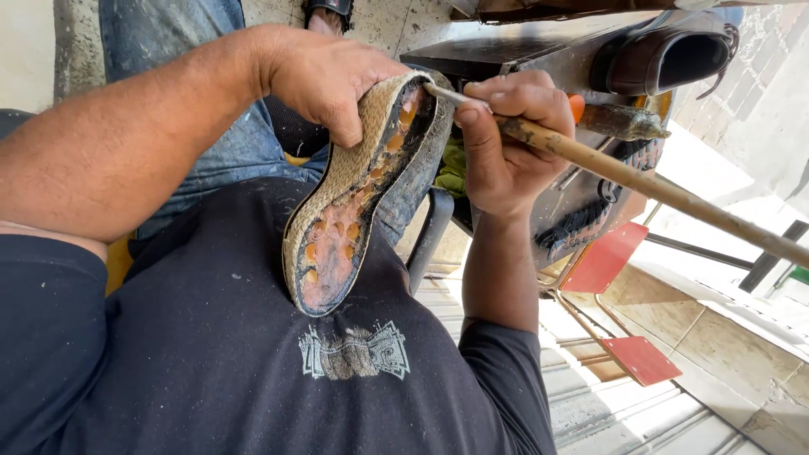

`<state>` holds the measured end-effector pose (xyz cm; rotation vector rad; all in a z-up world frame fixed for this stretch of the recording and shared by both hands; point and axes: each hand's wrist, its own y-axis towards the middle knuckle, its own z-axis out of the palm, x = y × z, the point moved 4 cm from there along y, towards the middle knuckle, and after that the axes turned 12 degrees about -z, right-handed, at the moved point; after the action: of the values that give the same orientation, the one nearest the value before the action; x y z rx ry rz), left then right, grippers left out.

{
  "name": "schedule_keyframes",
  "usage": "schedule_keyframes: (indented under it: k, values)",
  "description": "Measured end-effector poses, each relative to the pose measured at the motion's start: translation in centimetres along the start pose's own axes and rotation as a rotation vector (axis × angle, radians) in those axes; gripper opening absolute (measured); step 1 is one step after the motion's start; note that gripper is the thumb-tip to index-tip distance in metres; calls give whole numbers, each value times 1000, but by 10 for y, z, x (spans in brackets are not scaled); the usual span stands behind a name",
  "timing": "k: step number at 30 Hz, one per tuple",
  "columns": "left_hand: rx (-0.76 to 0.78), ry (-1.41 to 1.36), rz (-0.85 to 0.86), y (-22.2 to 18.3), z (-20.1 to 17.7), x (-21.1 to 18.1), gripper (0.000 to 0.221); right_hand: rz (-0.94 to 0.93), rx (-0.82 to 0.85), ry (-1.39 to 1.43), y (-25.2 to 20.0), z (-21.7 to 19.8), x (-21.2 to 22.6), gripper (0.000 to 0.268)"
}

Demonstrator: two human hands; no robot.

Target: Applying adhesive to the inner surface of a shoe sole using a brush

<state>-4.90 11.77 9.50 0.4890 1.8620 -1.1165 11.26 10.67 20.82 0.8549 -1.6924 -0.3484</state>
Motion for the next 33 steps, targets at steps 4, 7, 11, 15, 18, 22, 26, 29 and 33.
schedule_keyframes:
  k: [4,7,11,15,18,22,26,29,33]
  values:
    - [-29,97,-87,0,1,8,56,56,160,167,-12,0,1,19]
    - [24,-72,33,3,4,10,48,254,351,314,-16,6,-8,16]
    - [39,-106,31,8,7,12,51,-14,75,200,-15,6,-14,17]
    - [63,-143,86,16,11,16,50,-59,65,316,-23,5,-22,19]
    - [92,-120,66,5,5,-2,58,-158,-43,188,-22,8,-20,16]
    - [65,-92,43,9,8,2,52,-71,88,273,-19,3,-22,20]
    - [68,-98,46,14,9,5,52,-71,47,204,-14,-5,-19,18]
    - [118,-200,127,12,12,12,42,63,80,163,-15,-1,-7,16]
    - [183,-346,340,10,15,13,34,284,250,319,-32,-4,17,11]
